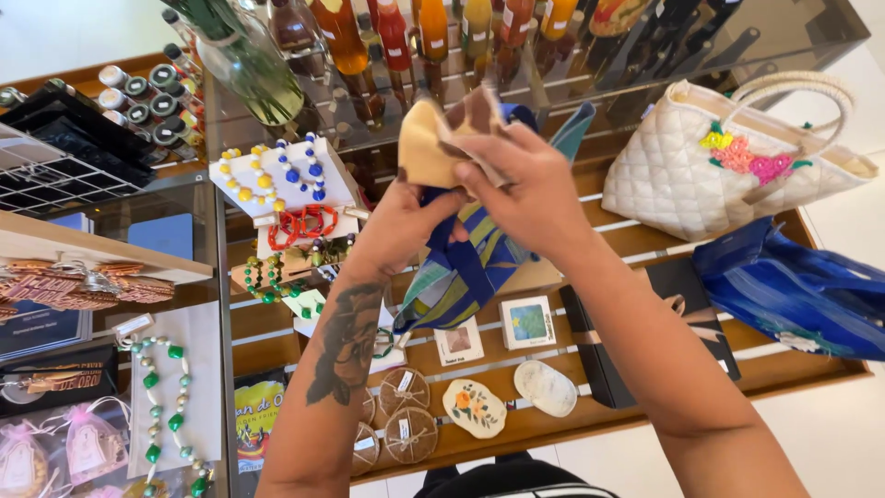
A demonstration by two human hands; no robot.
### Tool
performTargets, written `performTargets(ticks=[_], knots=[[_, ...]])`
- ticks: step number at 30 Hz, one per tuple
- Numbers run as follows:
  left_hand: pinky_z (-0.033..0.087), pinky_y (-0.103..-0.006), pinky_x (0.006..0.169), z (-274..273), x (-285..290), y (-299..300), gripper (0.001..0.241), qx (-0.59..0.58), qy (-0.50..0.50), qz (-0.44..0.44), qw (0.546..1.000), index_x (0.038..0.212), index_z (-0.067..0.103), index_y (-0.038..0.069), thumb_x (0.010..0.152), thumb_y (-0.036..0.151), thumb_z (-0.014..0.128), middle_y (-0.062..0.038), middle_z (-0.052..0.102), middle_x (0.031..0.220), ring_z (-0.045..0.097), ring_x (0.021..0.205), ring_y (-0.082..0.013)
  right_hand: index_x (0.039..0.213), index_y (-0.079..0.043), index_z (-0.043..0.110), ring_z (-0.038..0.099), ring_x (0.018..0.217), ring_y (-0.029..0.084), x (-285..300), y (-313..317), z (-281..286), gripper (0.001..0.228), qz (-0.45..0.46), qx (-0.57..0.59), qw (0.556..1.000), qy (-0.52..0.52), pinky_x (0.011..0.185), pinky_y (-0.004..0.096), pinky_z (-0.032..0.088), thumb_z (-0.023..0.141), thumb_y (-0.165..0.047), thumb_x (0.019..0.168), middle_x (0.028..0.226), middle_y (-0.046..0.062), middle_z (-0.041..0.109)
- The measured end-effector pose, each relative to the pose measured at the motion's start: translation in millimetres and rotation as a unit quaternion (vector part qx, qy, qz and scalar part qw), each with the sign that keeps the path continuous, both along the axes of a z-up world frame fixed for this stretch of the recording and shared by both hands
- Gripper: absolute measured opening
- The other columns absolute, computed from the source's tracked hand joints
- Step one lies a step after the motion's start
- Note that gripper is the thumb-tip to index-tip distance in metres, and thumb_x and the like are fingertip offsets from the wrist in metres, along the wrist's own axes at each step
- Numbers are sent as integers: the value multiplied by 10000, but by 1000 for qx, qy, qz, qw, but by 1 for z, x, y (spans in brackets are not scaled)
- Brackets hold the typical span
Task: The recorder is dusting various merchandise items on a retail display, including bags, jewelry, and souvenirs, using a small cloth.
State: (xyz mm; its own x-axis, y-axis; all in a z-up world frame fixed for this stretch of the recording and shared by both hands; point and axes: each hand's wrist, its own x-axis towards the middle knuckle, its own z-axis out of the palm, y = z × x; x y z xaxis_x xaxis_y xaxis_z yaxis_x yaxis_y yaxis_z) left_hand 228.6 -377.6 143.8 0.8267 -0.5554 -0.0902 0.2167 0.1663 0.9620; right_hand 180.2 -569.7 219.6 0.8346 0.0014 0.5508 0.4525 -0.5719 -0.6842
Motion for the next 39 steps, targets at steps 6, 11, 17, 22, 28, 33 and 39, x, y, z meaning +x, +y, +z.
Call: performTargets(ticks=[6, 11, 17, 22, 28, 33, 39], knots=[[566, -243, 904, 12, -5, 14, 389, 4, -89, -5, 996, 1406, 582, -1, 1025, 15, 656, -24, 687, 1129, 652, 992, -87, 1291, -93, 716, 709, 963, 181, 22, -26, -16, 265, -66, 26, 997, -2, 851, 328, 574, 722, -188, 1044, 1117, 94, 709], [601, -252, 881, 35, -6, 23, 492, -2, -66, -14, 998, 1320, 543, -29, 837, -77, 625, -36, 701, 1130, 709, 966, -117, 1243, -69, 734, 683, 958, 195, 16, -23, -12, 289, -2, 1, 999, 49, 852, 328, 550, 758, -211, 992, 1073, 104, 701], [510, -230, 640, 48, -13, 26, 496, 46, -37, 51, 997, 1356, 605, -12, 881, 45, 737, -15, 698, 1047, 611, 815, -56, 1211, -76, 738, 700, 970, 186, 24, -27, -26, 292, -4, 40, 990, 138, 837, 308, 554, 743, -244, 973, 1089, 83, 727], [490, -222, 640, 48, -15, 27, 474, 105, -72, 65, 990, 1290, 683, 18, 826, 41, 774, -4, 722, 1006, 605, 782, -49, 1184, -65, 762, 688, 932, 244, 39, -52, -63, 288, -20, -61, 983, 174, 817, 361, 541, 775, -225, 945, 1042, 115, 730], [562, -225, 825, 18, -11, 33, 453, 41, -38, 102, 993, 1215, 709, -8, 764, -34, 754, -19, 736, 1013, 676, 870, -76, 1269, -98, 753, 633, 790, 246, 22, -52, -59, 336, -49, 102, 958, 262, 731, 403, 463, 743, -244, 967, 1032, 164, 729], [557, -232, 811, 17, -6, 38, 419, 18, -44, 128, 991, 1181, 727, -18, 763, -42, 719, -18, 742, 1009, 670, 863, -76, 1227, -98, 736, 708, 853, 215, 30, -88, -123, 322, -117, -11, 971, 206, 782, 357, 549, 722, -232, 935, 1054, 124, 742], [529, -314, 944, 9, -14, 27, 571, 228, -334, 265, 875, 1380, 583, 26, 813, 16, 648, -122, 669, 1291, 684, 1094, -209, 1308, -125, 699, 674, 784, 158, 9, -83, -143, 344, -171, 149, 948, 223, 628, 329, 525, 661, -197, 974, 1070, 89, 747]])
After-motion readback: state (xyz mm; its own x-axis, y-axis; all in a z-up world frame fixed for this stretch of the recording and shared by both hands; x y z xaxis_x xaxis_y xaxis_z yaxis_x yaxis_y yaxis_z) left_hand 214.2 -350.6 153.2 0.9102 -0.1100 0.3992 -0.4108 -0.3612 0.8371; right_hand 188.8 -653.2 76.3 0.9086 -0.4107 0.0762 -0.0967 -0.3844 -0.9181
